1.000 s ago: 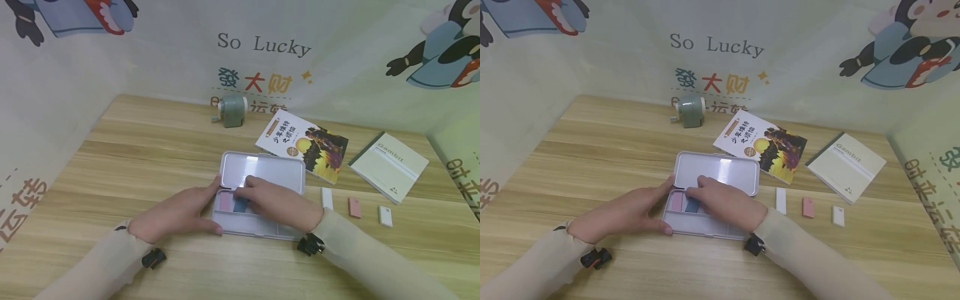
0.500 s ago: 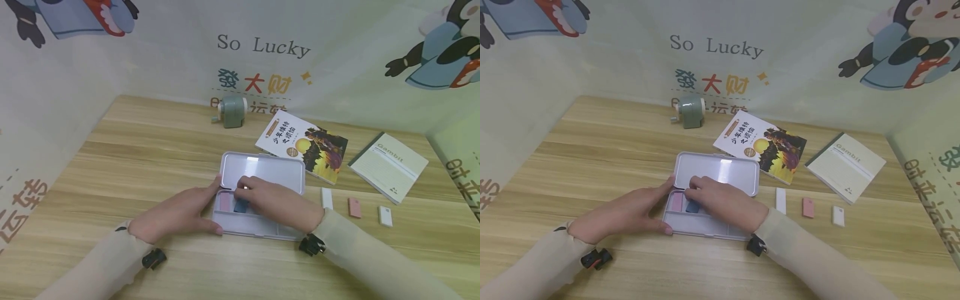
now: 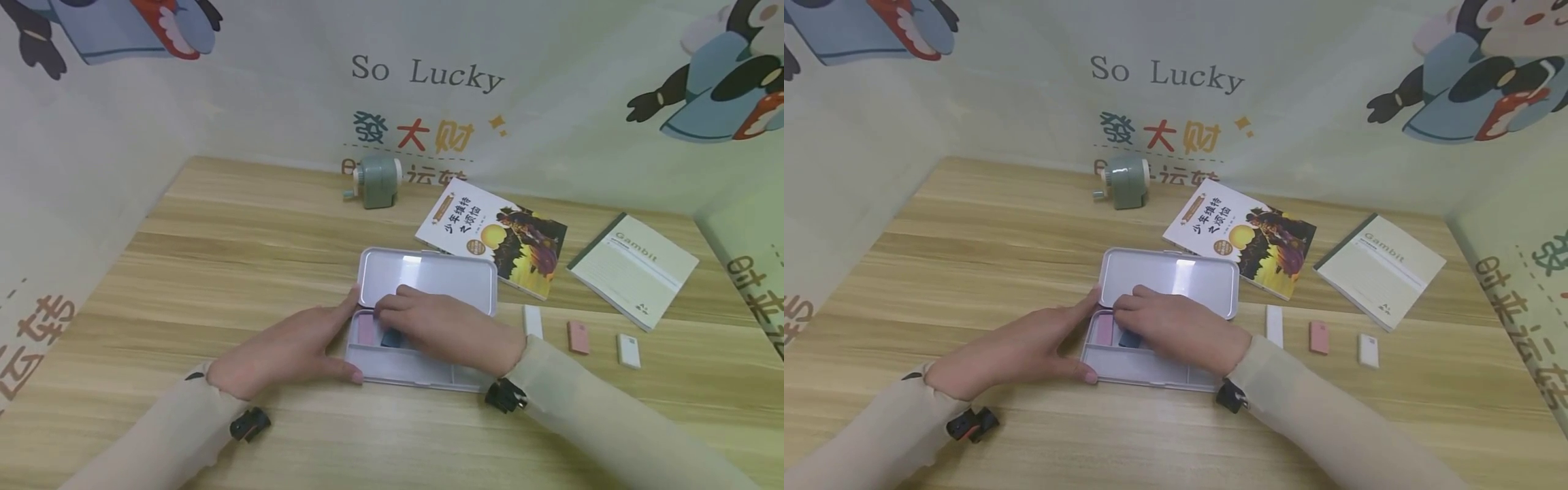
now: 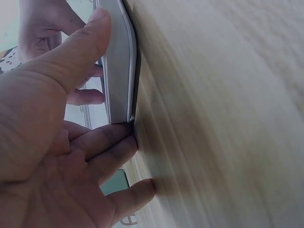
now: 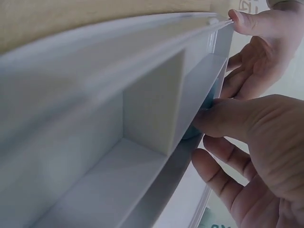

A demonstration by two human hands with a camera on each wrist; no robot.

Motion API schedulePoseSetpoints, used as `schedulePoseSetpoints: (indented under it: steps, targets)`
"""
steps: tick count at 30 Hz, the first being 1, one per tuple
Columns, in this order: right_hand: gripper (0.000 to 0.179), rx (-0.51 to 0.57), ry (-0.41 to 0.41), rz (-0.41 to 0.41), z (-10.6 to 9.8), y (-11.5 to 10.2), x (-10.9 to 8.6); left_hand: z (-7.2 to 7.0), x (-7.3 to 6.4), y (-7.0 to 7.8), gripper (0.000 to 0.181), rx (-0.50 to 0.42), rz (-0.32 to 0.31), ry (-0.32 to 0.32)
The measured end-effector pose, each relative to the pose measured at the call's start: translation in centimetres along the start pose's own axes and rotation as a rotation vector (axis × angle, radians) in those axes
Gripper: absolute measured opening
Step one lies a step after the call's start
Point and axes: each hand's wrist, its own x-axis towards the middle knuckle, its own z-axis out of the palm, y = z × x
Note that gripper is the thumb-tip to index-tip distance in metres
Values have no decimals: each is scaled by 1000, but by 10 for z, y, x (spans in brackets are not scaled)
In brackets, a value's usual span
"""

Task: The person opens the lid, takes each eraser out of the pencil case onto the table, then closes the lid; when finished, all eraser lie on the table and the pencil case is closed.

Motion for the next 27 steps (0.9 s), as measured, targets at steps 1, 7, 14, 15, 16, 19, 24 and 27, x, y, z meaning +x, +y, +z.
schedulePoseSetpoints:
  steps: [1, 7, 14, 15, 16, 19, 24, 27]
  targets:
    - [31, -6, 1, -8, 0, 0, 0, 0, 0, 0, 122, 0, -1, 2]
    - [23, 13, -18, -6, 0, 0, 1, 0, -1, 0, 121, -12, -12, -1]
    - [32, 49, -38, 15, -2, -1, 0, 0, 0, 0, 122, -18, -6, 6]
    - [33, 49, -37, 11, -3, 0, -1, 1, 0, 0, 122, -18, -3, 7]
    - [34, 43, -34, 6, -3, 0, -1, 1, 0, 0, 122, -15, 6, 8]
    - [31, 43, -33, -5, -5, 1, -3, 1, 1, 1, 122, -26, 11, 5]
    - [30, 60, -61, 2, -7, 1, -2, 0, 0, 2, 123, -18, 9, 4]
    - [26, 53, -65, 9, -7, 1, -2, 0, 0, 2, 122, -7, 14, 10]
